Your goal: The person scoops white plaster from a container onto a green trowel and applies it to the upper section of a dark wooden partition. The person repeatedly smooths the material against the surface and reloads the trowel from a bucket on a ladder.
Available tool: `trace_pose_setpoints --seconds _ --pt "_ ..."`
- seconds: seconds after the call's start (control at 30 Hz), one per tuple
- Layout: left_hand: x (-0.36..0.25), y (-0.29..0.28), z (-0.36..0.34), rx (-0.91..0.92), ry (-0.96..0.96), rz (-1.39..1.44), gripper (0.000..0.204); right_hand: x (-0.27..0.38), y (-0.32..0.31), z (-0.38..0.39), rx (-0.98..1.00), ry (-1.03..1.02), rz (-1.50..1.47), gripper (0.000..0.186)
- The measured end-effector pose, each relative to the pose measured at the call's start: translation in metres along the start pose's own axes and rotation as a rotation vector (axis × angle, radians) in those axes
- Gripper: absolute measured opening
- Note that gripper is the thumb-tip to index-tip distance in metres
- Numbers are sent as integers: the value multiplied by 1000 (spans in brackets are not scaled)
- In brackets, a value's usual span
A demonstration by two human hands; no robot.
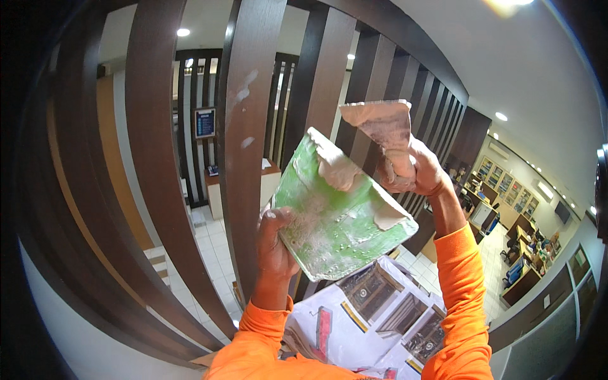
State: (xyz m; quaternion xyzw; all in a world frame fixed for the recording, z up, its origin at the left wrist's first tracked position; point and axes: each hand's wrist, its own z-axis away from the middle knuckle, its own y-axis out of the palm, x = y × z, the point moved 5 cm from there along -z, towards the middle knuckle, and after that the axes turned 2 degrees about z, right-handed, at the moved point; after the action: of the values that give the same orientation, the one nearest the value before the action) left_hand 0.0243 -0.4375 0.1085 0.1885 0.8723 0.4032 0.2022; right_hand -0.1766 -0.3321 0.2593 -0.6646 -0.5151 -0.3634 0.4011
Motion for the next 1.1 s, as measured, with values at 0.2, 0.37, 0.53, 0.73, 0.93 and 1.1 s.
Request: trace_pose_setpoints --seconds 0.2,0.37,0.53,0.73,0.93,1.1 --pt "12 11 -7 14 -1 -17 52 -28 -5 24 -44 20 222 40" --pt "19 -1 -8 7 -33 14 54 -25 9 31 23 -68 333 38" --pt "27 -5 -6 22 -41 -25 57 -44 -24 39 99 21 554 40" --pt "20 -8 3 -100 68 -57 52 -55 -22 63 -157 150 589 41" --pt "35 -48 25 -91 91 -194 65 1 -67 74 -467 -53 283 23" --pt "74 -78 34 -284 -17 -329 46 107 -25 33 -483 -526 499 24"
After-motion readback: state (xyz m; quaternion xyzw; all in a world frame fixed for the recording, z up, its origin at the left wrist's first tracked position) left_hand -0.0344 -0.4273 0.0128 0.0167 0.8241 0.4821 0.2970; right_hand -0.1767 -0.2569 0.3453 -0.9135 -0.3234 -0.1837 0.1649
